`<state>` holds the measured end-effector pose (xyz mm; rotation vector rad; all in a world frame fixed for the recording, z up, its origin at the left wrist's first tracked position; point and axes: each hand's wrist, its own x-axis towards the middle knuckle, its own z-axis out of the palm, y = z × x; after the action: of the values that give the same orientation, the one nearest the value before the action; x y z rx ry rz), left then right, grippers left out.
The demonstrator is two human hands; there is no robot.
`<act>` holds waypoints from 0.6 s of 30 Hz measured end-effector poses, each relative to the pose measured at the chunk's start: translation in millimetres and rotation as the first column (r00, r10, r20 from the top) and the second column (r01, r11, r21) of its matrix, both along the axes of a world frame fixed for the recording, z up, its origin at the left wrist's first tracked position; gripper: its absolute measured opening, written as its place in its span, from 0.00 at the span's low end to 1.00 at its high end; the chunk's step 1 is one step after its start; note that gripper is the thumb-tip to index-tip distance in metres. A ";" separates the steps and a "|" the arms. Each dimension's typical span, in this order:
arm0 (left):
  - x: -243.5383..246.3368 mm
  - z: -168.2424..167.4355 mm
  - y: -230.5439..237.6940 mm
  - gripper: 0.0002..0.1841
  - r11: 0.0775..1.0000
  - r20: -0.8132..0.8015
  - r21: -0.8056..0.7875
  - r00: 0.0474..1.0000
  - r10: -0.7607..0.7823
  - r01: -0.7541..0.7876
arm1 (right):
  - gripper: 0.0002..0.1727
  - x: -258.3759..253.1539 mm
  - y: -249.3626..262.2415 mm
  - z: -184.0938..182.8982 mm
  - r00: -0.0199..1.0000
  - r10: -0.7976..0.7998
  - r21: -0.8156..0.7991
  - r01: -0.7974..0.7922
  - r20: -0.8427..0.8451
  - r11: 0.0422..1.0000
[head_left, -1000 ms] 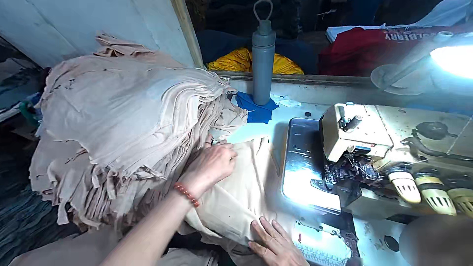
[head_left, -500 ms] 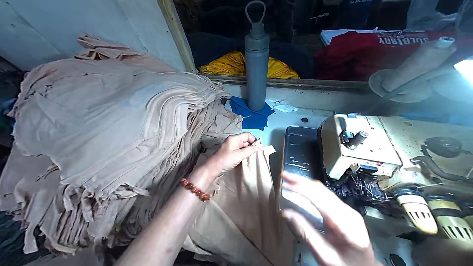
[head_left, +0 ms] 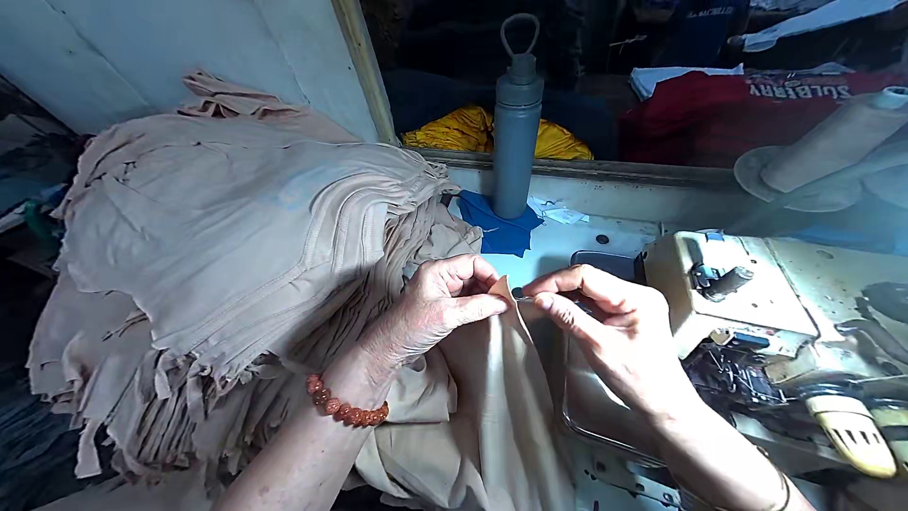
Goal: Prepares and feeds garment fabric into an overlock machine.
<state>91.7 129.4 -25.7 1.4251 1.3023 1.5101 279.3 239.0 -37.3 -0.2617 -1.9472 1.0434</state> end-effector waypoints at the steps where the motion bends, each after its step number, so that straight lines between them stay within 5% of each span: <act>1: 0.3 1.2 -3.1 0.09 1.000 -0.007 -0.013 1.000 0.005 -0.005 | 0.03 -0.6 0.9 1.9 1.000 0.007 -0.035 -0.007 0.012 0.999; 3: 0.8 1.9 -5.8 0.08 0.999 0.010 -0.038 1.000 0.002 -0.002 | 0.03 -1.4 2.7 4.3 0.998 0.050 -0.080 -0.047 0.038 0.996; 7: -2.5 -5.0 -0.8 0.10 0.998 0.128 -0.017 0.990 -0.054 0.057 | 0.21 -0.6 8.0 -6.2 0.967 0.182 -0.097 -0.167 0.180 0.981; 10: -5.0 -6.7 -6.9 0.09 0.996 0.150 -0.017 0.985 -0.088 0.092 | 0.26 -2.0 3.3 -16.0 0.944 0.205 -0.109 -0.182 0.257 0.977; 18: -6.4 -8.8 -8.5 0.09 0.994 0.178 -0.016 0.978 -0.107 0.112 | 0.02 -6.6 3.0 -14.8 0.977 0.214 -0.083 -0.213 -0.002 0.973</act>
<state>85.3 120.9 -34.5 1.2921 1.1142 1.5038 272.7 242.0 -52.1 -0.1022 -1.9720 1.2660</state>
